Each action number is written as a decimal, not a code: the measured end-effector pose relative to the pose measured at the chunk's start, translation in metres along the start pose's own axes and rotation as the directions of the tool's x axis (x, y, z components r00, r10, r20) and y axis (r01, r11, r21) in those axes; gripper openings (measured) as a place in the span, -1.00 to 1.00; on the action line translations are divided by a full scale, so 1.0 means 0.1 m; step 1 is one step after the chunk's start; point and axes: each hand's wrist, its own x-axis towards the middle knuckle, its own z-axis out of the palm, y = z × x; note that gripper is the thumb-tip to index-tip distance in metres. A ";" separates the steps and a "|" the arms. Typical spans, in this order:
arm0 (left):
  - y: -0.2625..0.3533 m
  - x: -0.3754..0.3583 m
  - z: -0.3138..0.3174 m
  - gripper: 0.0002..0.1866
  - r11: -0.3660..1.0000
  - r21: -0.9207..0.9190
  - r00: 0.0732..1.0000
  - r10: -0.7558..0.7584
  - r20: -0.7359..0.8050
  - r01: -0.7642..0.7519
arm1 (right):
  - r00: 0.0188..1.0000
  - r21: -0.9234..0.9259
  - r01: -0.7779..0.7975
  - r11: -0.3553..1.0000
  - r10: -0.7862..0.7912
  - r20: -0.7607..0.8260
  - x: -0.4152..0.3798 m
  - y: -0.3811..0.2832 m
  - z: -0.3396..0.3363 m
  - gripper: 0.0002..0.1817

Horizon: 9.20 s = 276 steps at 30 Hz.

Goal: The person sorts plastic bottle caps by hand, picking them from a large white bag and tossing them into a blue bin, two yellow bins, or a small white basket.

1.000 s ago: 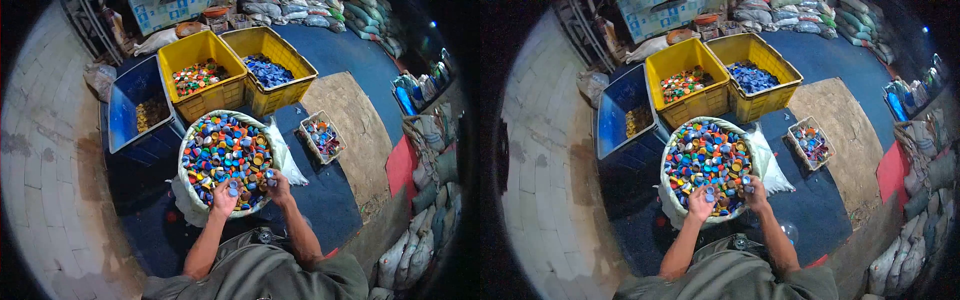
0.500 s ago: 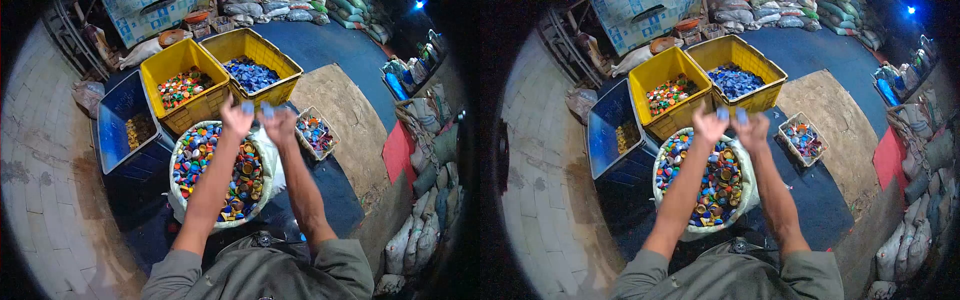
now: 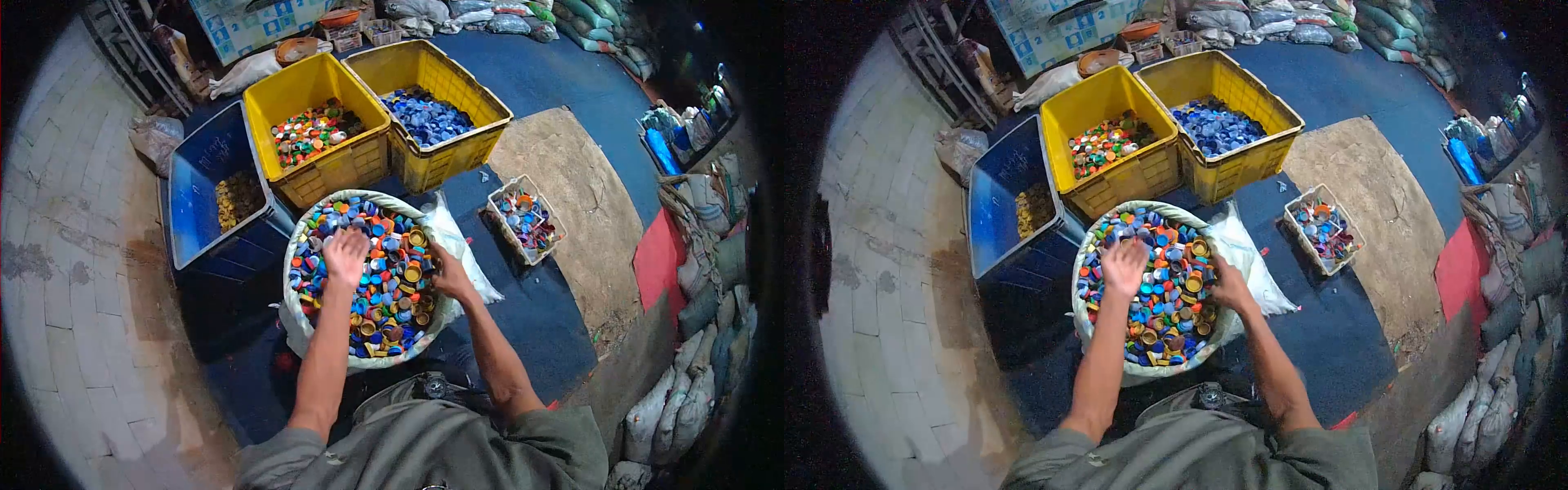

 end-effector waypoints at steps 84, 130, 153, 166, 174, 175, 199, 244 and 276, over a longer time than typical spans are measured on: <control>-0.86 -1.24 -0.75 -0.61 0.161 0.902 0.864 0.393 0.314 -0.401 | 0.939 0.975 -0.164 0.152 0.327 0.106 -0.58 -0.35 0.32 -0.53; -0.35 -1.46 -0.95 -0.67 0.982 -0.186 0.989 -0.001 0.148 0.028 | 0.998 -0.067 0.032 0.997 -0.035 -0.043 -0.75 -0.57 0.70 -0.26; -0.57 -1.19 -0.90 -0.78 0.479 0.831 0.947 0.277 0.162 -0.282 | 0.931 0.617 -0.185 0.765 0.337 -0.138 -0.84 -0.54 0.60 -0.38; -0.78 -1.15 -0.51 -0.52 -0.374 0.886 0.909 0.199 0.365 -0.274 | 0.902 0.961 -0.198 -0.194 0.347 0.256 -1.36 -0.37 0.11 -0.44; -0.87 -1.15 -0.38 -0.48 -0.394 0.895 0.932 0.198 0.304 -0.209 | 0.910 0.923 -0.186 -0.336 0.295 0.291 -1.32 -0.54 0.11 -0.30; -0.86 -1.15 -0.37 -0.51 -0.386 0.904 0.940 0.198 0.277 -0.185 | 0.913 0.923 -0.189 -0.335 0.286 0.291 -1.30 -0.54 0.12 -0.32; 0.07 -1.46 -1.00 -0.68 0.985 -0.170 0.999 -0.029 0.024 0.033 | 0.833 0.862 -0.497 -0.097 0.225 0.506 -0.60 -1.18 0.64 -0.46; 0.15 -1.56 -0.87 -0.61 0.978 -0.201 0.998 -0.052 0.044 0.060 | 0.890 0.905 -0.389 0.170 0.324 0.322 -0.68 -1.00 0.63 -0.45; 1.41 -0.90 -1.36 -0.62 0.923 0.186 0.890 0.377 -0.256 -0.337 | 0.941 0.979 -0.206 -0.012 0.274 0.201 0.83 -1.61 1.14 -0.32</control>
